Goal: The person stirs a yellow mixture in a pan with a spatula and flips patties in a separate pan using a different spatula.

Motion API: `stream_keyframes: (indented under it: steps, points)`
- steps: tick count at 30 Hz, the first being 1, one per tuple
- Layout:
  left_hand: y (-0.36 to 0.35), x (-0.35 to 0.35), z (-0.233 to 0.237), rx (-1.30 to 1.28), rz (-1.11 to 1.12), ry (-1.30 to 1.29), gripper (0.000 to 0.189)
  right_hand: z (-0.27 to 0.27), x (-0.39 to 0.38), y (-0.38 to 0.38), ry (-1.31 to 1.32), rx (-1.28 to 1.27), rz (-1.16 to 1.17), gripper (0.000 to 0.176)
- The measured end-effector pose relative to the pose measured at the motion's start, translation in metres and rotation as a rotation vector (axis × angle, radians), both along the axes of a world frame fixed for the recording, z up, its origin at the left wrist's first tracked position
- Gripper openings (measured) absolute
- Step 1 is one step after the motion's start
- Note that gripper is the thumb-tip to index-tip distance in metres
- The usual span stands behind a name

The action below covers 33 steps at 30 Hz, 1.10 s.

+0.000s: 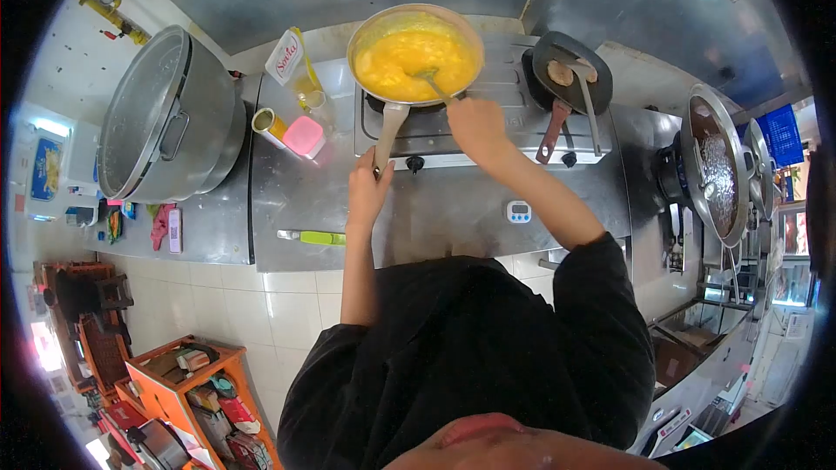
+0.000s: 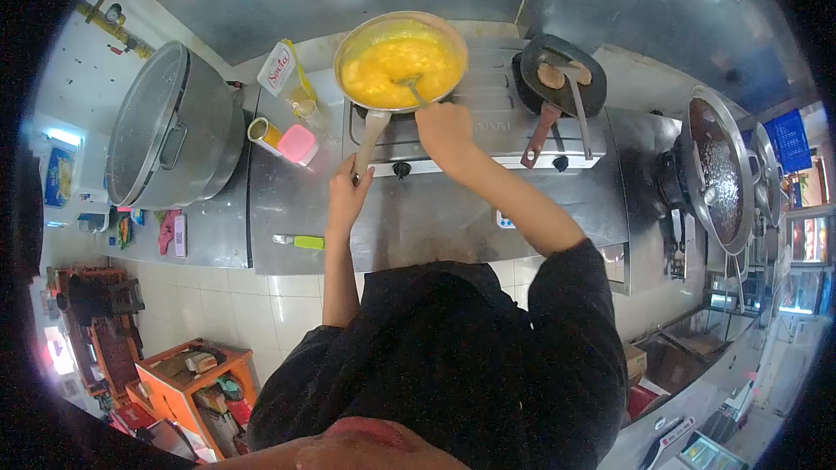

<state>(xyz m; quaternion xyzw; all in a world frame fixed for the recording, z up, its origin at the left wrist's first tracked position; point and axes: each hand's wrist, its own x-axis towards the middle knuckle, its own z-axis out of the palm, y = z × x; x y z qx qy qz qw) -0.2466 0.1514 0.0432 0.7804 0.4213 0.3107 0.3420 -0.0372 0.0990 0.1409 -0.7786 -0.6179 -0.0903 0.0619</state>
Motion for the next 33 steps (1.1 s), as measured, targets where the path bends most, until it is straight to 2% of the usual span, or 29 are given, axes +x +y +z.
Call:
stream_keyframes:
  steps: [5,9,10,15,17,20,23,29,33]
  points:
    - [-0.005,0.003,0.013,-0.058,0.006,0.0,0.034,0.033,0.03,-0.024,0.059,-0.144,0.11,0.026]
    - [-0.002,0.002,0.007,-0.002,-0.018,-0.006,0.034,0.118,0.042,-0.029,0.062,-0.286,0.082,0.021]
    - [-0.001,0.001,0.003,0.025,-0.014,0.001,0.034,0.124,0.041,-0.03,0.091,-0.326,0.052,0.022]
    - [-0.002,0.003,-0.002,-0.001,-0.002,-0.007,0.034,0.085,0.023,-0.016,-0.003,-0.348,0.042,0.021]
    - [-0.002,0.003,-0.003,0.045,-0.009,-0.103,0.034,0.071,0.026,-0.001,-0.018,-0.334,0.023,0.021]
    - [-0.002,0.0,0.003,-0.015,0.002,0.013,0.034,0.058,0.033,0.026,0.034,-0.282,-0.092,0.023]
    - [-0.005,0.001,0.007,-0.038,0.018,-0.022,0.033,0.038,0.032,0.053,0.117,-0.142,-0.168,0.023]
    - [-0.003,0.001,0.0,-0.004,0.012,-0.058,0.035,-0.029,0.011,0.098,0.078,-0.01,-0.076,0.022]
    - [-0.004,0.002,0.001,-0.018,0.014,-0.06,0.036,-0.024,0.001,0.075,0.026,-0.037,0.068,0.017]
